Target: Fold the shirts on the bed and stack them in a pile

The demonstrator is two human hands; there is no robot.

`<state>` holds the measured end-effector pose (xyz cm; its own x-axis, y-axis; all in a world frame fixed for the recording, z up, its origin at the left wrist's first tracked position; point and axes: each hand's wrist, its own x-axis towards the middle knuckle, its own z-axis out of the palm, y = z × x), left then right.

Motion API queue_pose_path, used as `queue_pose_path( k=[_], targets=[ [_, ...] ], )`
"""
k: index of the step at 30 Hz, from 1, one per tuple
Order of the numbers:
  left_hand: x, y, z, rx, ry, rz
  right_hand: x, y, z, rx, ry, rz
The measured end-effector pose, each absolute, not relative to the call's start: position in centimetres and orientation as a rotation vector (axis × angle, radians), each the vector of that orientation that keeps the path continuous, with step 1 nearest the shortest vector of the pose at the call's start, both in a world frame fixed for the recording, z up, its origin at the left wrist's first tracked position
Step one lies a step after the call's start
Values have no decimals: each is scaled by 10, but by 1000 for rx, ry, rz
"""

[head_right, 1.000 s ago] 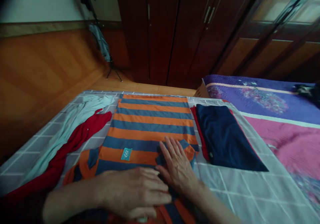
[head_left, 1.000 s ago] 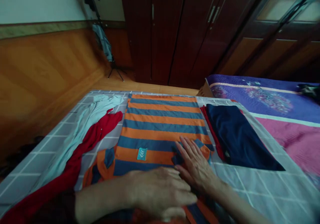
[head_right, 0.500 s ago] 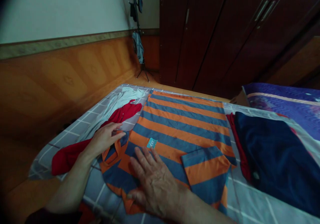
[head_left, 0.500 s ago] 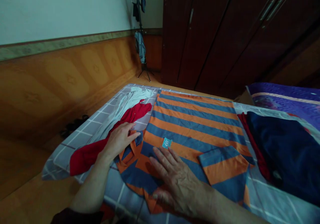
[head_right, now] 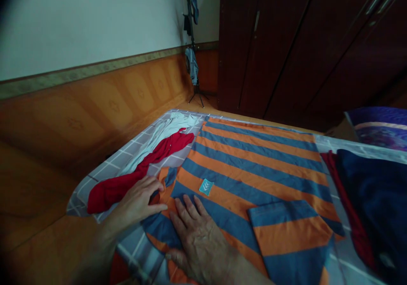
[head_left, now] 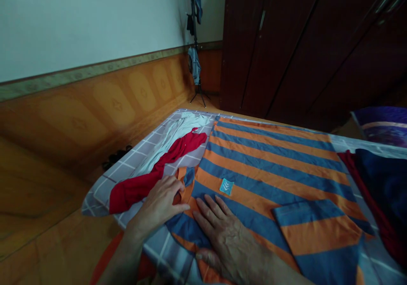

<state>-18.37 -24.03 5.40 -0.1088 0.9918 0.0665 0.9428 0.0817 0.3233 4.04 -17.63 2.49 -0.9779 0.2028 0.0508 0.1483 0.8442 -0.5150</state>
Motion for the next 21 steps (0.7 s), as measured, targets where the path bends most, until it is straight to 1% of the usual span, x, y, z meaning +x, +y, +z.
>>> queue_pose_path(
  k=[3, 7, 9, 13, 17, 19, 21],
  targets=[
    [-196, -245, 49, 1845, 2284, 432, 40, -177, 25, -290, -2904, 785],
    [-216, -247, 50, 1561, 2591, 519, 40, -177, 22, -272, -2883, 772],
    [-217, -246, 49, 1544, 2666, 534, 41, -177, 21, -266, -2870, 763],
    [-204, -241, 43, 1657, 2587, 445, 43, -178, 20, -261, -2869, 758],
    [-196, -237, 41, 1581, 2603, 266, 45, -179, 22, -211, -2867, 782],
    [-199, -238, 41, 1527, 2597, 284, 46, -179, 24, -164, -2865, 803],
    [-204, -239, 41, 1493, 2570, 404, 46, -179, 25, -137, -2859, 815]
  ],
)
